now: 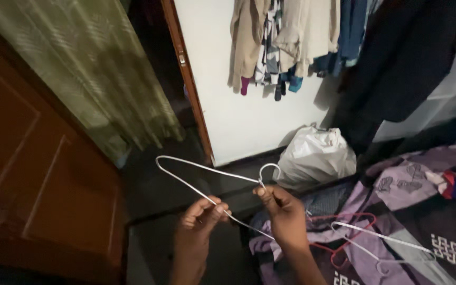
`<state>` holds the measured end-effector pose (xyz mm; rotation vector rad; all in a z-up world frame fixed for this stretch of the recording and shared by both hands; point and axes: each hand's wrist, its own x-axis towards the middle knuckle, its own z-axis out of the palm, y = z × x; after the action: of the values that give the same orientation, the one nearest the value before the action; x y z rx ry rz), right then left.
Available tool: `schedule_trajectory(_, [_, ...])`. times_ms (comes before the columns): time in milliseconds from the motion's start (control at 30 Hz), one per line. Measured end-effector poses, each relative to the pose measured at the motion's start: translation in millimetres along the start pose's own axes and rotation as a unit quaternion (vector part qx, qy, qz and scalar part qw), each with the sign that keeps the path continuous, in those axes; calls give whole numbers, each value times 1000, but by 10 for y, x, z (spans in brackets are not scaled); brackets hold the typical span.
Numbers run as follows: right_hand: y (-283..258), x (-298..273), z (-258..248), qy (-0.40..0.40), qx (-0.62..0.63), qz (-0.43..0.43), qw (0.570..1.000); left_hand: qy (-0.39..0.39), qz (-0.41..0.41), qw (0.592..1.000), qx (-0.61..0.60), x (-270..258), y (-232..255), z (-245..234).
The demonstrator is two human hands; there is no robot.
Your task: The person picks up a wire hanger and a plaid shirt from a bed. They then place the shirt onto the hanger, adjusting the collar and sleeves to fit properly. The person continues to smooth and arrange the shirt on the hanger.
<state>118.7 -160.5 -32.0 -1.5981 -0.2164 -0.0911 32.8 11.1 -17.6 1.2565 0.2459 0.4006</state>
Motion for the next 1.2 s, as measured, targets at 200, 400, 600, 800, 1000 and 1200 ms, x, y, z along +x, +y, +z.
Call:
schedule_trajectory(200, [-183, 218, 449, 2, 122, 54, 991, -20, -9, 1000, 0, 288, 97, -188])
schedule_trajectory(400, [-368, 430, 904, -56, 210, 61, 974, -35, -4, 999, -15, 560, 275, -559])
schedule_trajectory(600, [-521, 638, 1364, -125, 317, 35, 940, -102, 42, 991, -76, 979, 359, -1023])
schedule_trajectory(800, [-639, 746, 1836, -106, 381, 118, 911, -42, 15, 997, -67, 1340, 447, -1437])
schedule_trajectory(1000, [-632, 795, 2231, -67, 396, 123, 908, -7, 36, 999, -12, 1624, 514, -1797])
schedule_trajectory(1200, [-541, 950, 2401, -79, 410, 140, 898, 23, -50, 998, -26, 1819, 518, -1869])
